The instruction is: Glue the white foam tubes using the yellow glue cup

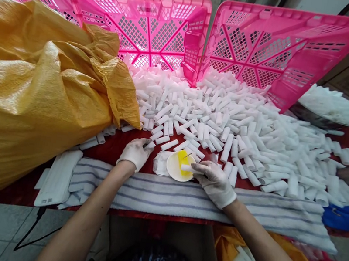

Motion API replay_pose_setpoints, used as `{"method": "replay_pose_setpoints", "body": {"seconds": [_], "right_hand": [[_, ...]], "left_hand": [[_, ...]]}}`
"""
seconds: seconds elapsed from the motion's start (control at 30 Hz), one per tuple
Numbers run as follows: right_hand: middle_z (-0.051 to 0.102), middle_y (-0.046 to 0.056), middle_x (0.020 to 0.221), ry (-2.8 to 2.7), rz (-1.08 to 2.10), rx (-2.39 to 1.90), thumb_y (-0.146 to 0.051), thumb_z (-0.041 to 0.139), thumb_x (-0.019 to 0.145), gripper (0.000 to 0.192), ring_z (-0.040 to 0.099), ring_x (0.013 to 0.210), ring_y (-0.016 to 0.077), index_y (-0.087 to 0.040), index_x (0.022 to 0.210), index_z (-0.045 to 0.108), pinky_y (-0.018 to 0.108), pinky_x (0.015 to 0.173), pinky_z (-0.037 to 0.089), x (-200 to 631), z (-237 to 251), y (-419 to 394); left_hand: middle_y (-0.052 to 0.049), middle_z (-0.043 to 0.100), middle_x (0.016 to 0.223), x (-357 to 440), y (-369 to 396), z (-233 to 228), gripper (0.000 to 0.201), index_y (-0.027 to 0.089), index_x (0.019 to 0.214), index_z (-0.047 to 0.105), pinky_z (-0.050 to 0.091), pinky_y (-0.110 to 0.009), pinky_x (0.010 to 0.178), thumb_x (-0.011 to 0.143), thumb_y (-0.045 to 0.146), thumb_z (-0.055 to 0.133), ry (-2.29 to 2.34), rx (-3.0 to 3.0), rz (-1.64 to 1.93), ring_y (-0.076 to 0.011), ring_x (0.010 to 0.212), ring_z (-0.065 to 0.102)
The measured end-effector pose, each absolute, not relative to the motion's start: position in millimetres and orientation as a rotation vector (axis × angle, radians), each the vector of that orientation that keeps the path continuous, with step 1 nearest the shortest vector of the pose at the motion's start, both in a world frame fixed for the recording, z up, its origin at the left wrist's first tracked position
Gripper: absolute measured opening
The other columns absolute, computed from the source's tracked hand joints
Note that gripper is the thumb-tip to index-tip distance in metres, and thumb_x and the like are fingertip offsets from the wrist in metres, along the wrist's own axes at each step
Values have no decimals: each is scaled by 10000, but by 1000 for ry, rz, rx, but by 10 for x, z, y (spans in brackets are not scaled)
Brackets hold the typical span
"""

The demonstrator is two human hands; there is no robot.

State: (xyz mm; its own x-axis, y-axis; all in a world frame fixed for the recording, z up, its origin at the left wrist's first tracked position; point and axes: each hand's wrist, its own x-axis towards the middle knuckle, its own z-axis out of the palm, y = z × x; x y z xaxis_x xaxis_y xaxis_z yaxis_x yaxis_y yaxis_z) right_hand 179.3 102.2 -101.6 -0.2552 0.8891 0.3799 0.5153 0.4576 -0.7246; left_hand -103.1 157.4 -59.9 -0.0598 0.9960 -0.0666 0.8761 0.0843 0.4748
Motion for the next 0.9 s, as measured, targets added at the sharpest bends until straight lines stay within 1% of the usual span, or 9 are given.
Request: {"method": "replay_pose_setpoints", "body": {"seconds": [0.07,0.13,0.33,0.43,0.5,0.6,0.67,0.77,0.9], "right_hand": [[665,60,1040,-1870,622,-1204,-293,609,839,314,640,916,207,-229,1146,627,356,826,561,1792,-1007,1003],[662,65,1070,-1818,657,-1220,-281,589,855,313,639,945,206,-227,1162,613,369,866,551,1775,-1000,985],[624,53,885,-1751,639,-1075,-252,641,801,127,630,805,163,-193,913,647,313,726,562,1700,-1005,978],[636,73,1001,-1751,642,-1181,-283,658,788,271,630,928,193,-195,1043,624,360,855,542,1701,-1026,975],[640,80,1030,-1756,682,-1230,-294,634,809,291,629,956,194,-197,1082,612,369,896,527,1711,-1030,959],[623,63,908,-1730,719,-1149,-291,654,785,157,628,825,163,-195,909,646,325,792,545,1725,-976,888],[602,54,873,-1670,794,-1112,-302,709,727,164,613,794,154,-192,829,642,299,740,539,1727,-883,806],[620,58,893,-1441,1043,-1229,-372,729,703,278,604,790,146,-182,880,630,268,700,524,1706,-693,674],[581,17,713,-1136,1294,-1331,-512,702,691,434,497,559,82,-162,931,613,204,496,425,1651,-511,605]], "left_hand": [[-102,649,1089,-1051,1498,-584,346,159,1088,636,430,-327,939,834,374,541,1963,1829,513,-229,1013,592],[-93,652,1069,-1053,1403,-568,342,167,1060,629,436,-337,927,840,408,527,1904,1796,604,-226,992,597],[-34,648,970,-893,1140,-562,333,197,1029,569,480,-288,831,834,464,533,1537,1521,888,-165,880,614],[-21,630,935,-801,1061,-586,359,200,1048,545,507,-273,698,830,486,534,1411,1384,926,-134,718,608],[-21,630,955,-767,1022,-598,360,206,1051,550,507,-263,663,819,481,554,1391,1353,927,-129,703,606],[-27,645,978,-743,969,-597,325,197,1021,577,503,-259,761,791,425,609,1408,1395,954,-150,844,619],[-26,655,971,-721,933,-585,303,188,1000,589,493,-264,822,774,385,636,1410,1457,961,-158,898,618],[-22,666,938,-643,872,-562,277,179,970,605,498,-265,819,754,343,659,1377,1562,954,-156,868,627],[-17,678,879,-501,779,-532,256,173,941,627,507,-234,753,741,322,681,1268,1682,955,-139,794,633]]}}
